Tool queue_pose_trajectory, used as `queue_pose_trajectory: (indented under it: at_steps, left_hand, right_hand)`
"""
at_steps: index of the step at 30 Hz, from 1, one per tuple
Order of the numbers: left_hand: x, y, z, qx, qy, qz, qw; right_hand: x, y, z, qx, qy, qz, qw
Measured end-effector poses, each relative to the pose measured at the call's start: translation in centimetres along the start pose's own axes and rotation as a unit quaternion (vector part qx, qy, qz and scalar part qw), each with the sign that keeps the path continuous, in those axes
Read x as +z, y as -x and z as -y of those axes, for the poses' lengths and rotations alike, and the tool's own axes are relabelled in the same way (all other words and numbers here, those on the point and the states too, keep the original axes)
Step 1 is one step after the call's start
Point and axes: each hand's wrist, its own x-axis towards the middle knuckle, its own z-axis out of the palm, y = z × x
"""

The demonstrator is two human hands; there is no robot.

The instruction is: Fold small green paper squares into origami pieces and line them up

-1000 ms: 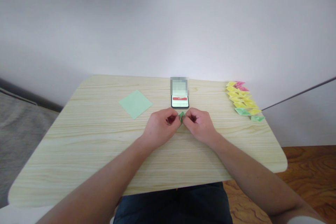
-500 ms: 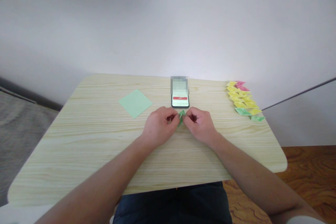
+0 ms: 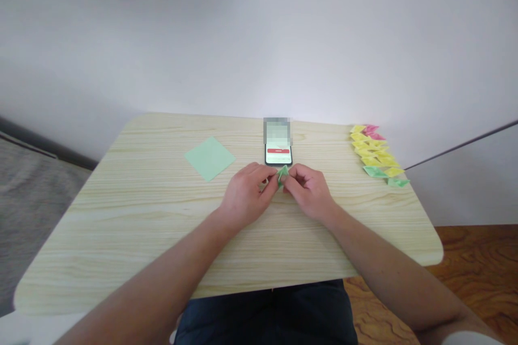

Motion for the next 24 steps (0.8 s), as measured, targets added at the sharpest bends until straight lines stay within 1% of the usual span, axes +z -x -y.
queue_pose_trajectory:
  at_steps: [6,12,14,19,22,24]
  left_hand:
    - [-0.04,-0.02,0.19,0.008,0.002,0.002,1.0]
    - [-0.48,-0.04,-0.11,-0.001,0.075,0.048,0.996]
    - [-0.62,-0.02,-0.29,-0.008,0.098,0.056,0.994]
    - [-0.52,-0.14,-0.62,-0.051,0.126,0.053,0.989]
    - [-0.4,-0.24,-0.64,-0.055,0.134,0.047,0.988]
    - [-0.41,-0.24,-0.55,-0.053,0.134,0.049,0.988]
  right_hand:
    - [-0.07,0.02,0.12,-0.007,-0.063,0.044,0.997]
    - [-0.09,-0.21,-0.13,0.005,-0.078,0.034,0.996]
    - [-0.09,-0.31,-0.16,0.008,-0.091,0.031,0.995]
    - [-0.19,-0.43,-0.05,0.005,-0.117,0.036,0.993]
    - [-0.4,-0.42,0.09,0.002,-0.115,0.037,0.993]
    - [-0.61,-0.45,0.18,-0.004,-0.123,0.02,0.992]
